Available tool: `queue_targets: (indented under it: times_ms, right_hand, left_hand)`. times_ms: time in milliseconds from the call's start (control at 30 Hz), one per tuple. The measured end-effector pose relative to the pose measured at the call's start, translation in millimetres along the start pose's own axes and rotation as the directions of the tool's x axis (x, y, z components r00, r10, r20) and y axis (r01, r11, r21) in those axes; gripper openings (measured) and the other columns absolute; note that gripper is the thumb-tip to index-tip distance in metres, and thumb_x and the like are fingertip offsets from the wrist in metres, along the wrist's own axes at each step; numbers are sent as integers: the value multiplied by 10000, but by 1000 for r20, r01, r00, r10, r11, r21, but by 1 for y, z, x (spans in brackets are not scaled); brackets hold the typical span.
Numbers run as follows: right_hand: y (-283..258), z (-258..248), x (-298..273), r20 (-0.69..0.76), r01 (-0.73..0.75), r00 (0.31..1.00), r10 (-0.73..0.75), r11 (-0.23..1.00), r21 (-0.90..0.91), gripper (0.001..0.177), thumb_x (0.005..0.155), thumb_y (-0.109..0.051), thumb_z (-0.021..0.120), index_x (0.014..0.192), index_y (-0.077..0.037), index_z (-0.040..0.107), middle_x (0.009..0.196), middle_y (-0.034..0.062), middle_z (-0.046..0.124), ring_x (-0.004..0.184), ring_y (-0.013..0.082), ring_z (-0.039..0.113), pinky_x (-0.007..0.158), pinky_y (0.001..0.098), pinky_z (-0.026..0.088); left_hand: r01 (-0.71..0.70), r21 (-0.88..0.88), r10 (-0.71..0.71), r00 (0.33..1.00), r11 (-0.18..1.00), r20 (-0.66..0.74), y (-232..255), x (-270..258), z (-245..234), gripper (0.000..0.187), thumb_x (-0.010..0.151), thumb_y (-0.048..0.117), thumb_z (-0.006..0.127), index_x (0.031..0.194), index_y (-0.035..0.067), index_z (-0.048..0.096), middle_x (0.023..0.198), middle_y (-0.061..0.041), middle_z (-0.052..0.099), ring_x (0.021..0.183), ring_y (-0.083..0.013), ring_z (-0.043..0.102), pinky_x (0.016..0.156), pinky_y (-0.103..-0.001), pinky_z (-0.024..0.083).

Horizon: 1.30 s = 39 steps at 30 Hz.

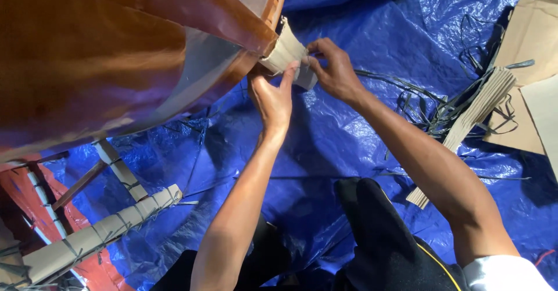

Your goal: Wrapping table legs with protective cardboard and securing them with plastic straps.

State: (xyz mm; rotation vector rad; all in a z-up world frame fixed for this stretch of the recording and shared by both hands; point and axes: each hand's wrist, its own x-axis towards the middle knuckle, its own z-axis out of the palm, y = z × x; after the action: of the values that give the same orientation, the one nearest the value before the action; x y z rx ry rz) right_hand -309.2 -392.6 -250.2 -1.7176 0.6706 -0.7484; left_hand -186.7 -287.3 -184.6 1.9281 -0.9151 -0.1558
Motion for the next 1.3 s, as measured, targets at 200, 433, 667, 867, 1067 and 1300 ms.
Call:
queue_targets:
  times_ms: [200,433,667,867,1067,1300]
  right_hand:
    - [-6,7,-2,-53,-71,996,68,996,-54,173,1027,-71,671,1174,-6,606,1151,171,654,1070,315,707,884,377,597]
    - [-37,25,-16,-67,248,958,-279,921,-300,833,815,-119,796,1499,19,341,1369,285,559,1234,473,552,1057,494,469]
    - [-44,34,7,-33,154,984,-174,931,-331,742,901,-110,766,1502,23,352,1323,266,578,1184,461,577,1013,497,477]
    - [-30,30,14,55,176,983,-173,983,-54,533,992,-95,690,1445,-20,419,1306,219,608,1210,394,631,1003,451,539]
    - [0,14,31,283,192,948,-146,970,-146,536,897,-176,799,1211,-5,399,1166,275,648,1136,488,624,867,498,538]
    - [46,34,6,252,-46,965,71,994,-104,557,901,-180,820,1223,-13,397,1071,278,704,1055,459,686,821,500,561]
  left_hand:
    - [42,-61,-39,998,997,45,-2,8,-1,387,805,285,899,958,-35,743,949,-173,783,854,-306,763,813,-398,574]
    - [276,-312,-243,960,909,141,-16,8,4,434,757,214,908,1006,-72,698,936,-130,750,787,-228,697,726,-379,590]
    - [-45,-338,31,998,940,-47,-35,0,-4,394,908,179,878,1134,-74,679,1064,-151,760,944,-243,690,919,-370,572]
    - [-165,-173,184,978,971,97,-4,14,-3,530,900,280,838,1192,-101,613,1103,-217,703,1023,-308,687,923,-405,537]
    - [-129,-81,142,970,988,196,-15,29,-4,512,919,386,818,1132,-67,708,1089,-194,764,1018,-293,744,953,-407,562]
    - [-18,-102,37,981,995,191,-15,25,-1,531,913,396,813,1145,-67,696,1080,-185,770,1005,-287,758,935,-391,566]
